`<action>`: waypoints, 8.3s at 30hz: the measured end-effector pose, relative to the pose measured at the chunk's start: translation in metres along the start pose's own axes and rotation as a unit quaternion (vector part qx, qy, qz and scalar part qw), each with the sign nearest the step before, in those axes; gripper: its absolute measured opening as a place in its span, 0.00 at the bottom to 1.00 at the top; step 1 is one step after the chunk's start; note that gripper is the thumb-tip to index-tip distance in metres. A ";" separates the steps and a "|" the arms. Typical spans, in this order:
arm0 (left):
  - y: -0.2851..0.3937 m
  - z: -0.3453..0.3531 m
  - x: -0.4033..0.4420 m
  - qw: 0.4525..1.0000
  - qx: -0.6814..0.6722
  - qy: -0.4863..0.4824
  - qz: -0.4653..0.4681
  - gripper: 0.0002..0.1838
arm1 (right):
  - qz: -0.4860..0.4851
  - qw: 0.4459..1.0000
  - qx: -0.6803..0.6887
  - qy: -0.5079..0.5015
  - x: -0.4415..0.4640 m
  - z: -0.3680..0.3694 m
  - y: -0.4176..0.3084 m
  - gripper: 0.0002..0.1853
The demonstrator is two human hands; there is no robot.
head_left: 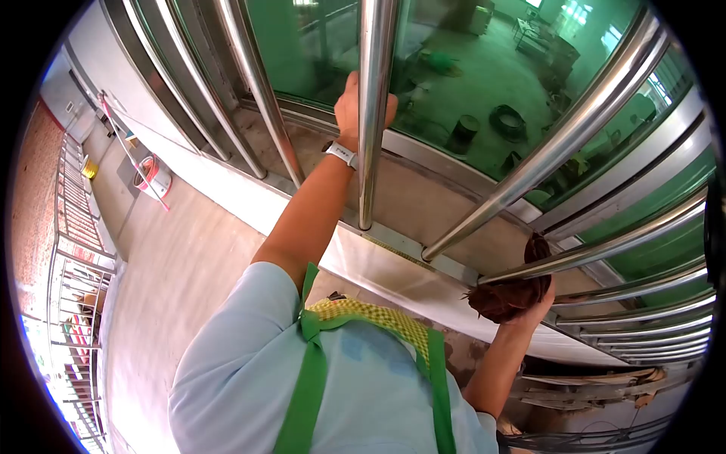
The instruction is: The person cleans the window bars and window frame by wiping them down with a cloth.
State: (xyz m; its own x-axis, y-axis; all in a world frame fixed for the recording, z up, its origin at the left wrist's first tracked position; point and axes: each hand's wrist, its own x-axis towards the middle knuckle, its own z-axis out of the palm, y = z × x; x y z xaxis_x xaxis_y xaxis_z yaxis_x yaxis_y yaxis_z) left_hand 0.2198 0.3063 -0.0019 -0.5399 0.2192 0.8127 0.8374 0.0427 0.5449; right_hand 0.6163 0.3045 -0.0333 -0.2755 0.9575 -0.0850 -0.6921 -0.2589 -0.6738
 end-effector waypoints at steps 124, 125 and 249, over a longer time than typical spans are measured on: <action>0.098 -0.105 -0.065 0.963 -0.259 -0.062 -0.030 0.14 | 0.093 0.763 -0.562 -0.306 0.223 0.165 0.044 0.19; 0.099 -0.105 -0.064 0.963 -0.261 -0.062 -0.027 0.14 | 0.078 0.721 -0.585 -0.364 0.225 0.164 0.049 0.24; 0.093 -0.100 -0.067 0.969 -0.245 -0.029 0.000 0.12 | -0.156 0.559 -0.646 -0.496 0.175 0.079 0.104 0.16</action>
State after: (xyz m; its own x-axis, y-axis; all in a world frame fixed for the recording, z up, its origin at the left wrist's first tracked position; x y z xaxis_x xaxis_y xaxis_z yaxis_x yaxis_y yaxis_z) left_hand 0.3259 0.1983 0.0147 -0.5221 0.2732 0.8079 0.6898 -0.4218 0.5884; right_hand 0.4440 0.4353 -0.0604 -0.9534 0.2236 0.2028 0.0726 0.8220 -0.5648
